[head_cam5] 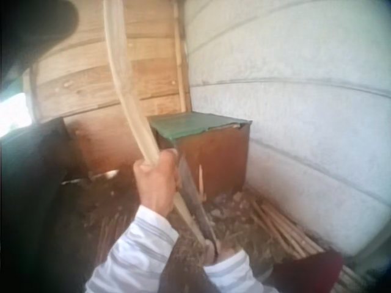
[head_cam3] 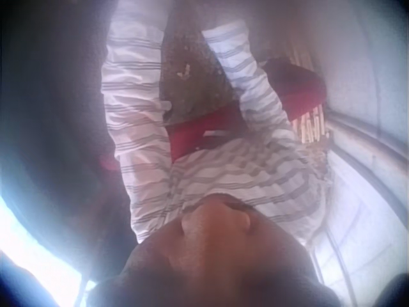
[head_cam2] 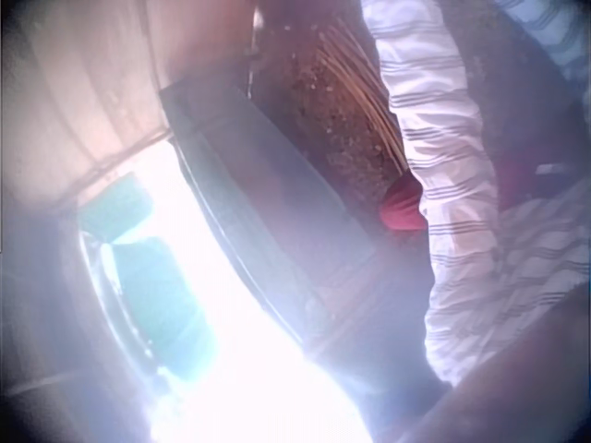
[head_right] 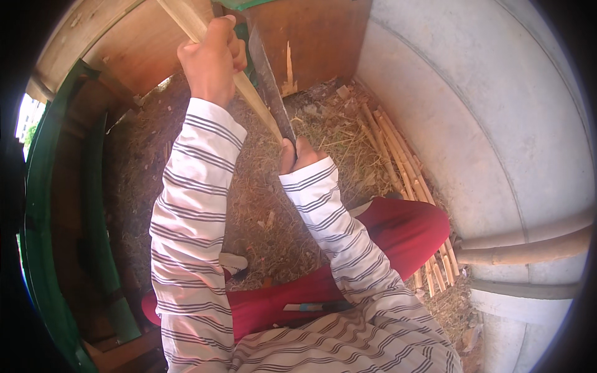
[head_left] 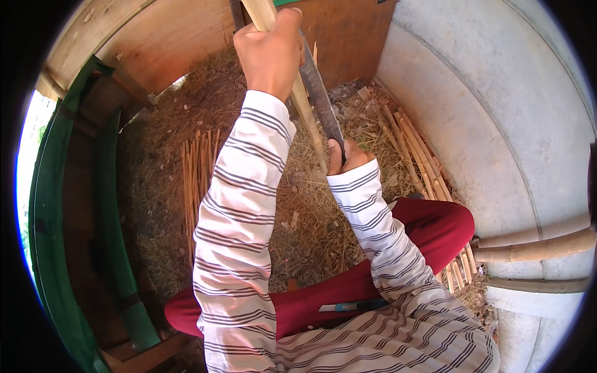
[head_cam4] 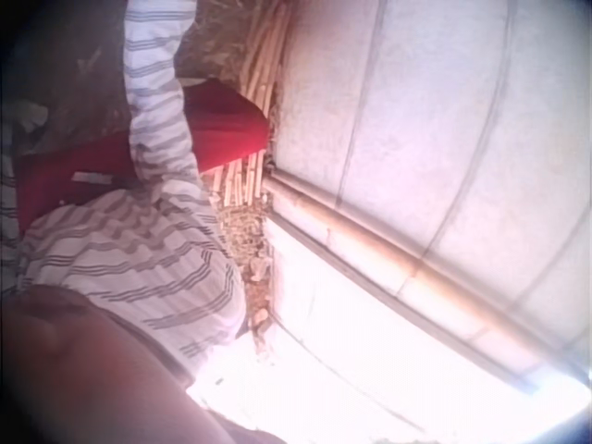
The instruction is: The person sits on the floor and uses a knife to sharpen a long wooden stick. They hold the stick with one hand and scrape the blade along its length to create a pointed tip. The person periodically inspects the stick and continues sharpening until the desired point is achieved.
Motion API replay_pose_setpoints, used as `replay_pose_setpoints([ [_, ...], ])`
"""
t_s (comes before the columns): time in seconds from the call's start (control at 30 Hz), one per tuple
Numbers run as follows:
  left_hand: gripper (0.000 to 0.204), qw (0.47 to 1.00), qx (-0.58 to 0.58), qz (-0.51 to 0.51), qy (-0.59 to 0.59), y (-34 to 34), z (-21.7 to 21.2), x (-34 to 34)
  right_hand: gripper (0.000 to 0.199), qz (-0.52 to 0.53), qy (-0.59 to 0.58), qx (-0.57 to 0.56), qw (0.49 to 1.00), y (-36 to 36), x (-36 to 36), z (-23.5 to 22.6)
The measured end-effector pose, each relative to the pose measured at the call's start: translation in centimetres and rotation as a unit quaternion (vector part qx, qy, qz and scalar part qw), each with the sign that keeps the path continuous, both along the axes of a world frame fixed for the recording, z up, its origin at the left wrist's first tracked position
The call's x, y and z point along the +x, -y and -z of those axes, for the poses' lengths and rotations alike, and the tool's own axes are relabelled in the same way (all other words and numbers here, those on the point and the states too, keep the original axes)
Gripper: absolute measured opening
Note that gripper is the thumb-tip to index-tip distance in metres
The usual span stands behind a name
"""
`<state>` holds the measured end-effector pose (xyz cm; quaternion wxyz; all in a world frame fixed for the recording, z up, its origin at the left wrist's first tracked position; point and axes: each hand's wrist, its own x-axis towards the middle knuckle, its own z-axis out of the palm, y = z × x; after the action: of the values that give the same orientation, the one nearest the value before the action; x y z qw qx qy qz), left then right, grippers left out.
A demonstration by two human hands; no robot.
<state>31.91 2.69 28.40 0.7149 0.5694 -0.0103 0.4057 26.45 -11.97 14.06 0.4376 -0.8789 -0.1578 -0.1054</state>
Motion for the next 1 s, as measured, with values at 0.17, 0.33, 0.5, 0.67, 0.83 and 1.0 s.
replay_pose_setpoints([
  [0.17, 0.028, 1.000, -0.005, 0.016, -0.008, 0.6, -0.4, 0.1, 0.031, -0.001, 0.003, 0.016, 1.000, 0.2, 0.3, 0.1],
  [0.33, 0.032, 1.000, -0.002, 0.014, 0.019, 1.7, -0.1, -0.1, 0.032, -0.003, 0.034, 0.031, 0.999, -0.2, 0.1, -2.1],
  [0.5, 0.028, 0.998, 0.031, -0.039, -0.033, 2.1, -0.1, -0.2, 0.029, 0.043, 0.063, -0.093, 0.993, -0.6, -0.2, 0.9],
  [0.67, 0.027, 0.998, 0.000, -0.046, -0.045, 1.5, -1.2, -0.5, 0.030, -0.006, -0.046, -0.006, 0.999, 0.0, 0.9, 2.6],
  [0.83, 0.027, 0.999, 0.009, -0.024, -0.038, 1.5, -0.5, -0.5, 0.029, -0.014, 0.041, 0.046, 0.998, -1.0, 0.9, -1.9],
  [1.0, 0.028, 0.999, 0.032, -0.041, -0.012, 1.5, -0.4, -0.3, 0.027, -0.002, 0.044, 0.025, 0.999, -1.8, 0.7, 0.3],
])
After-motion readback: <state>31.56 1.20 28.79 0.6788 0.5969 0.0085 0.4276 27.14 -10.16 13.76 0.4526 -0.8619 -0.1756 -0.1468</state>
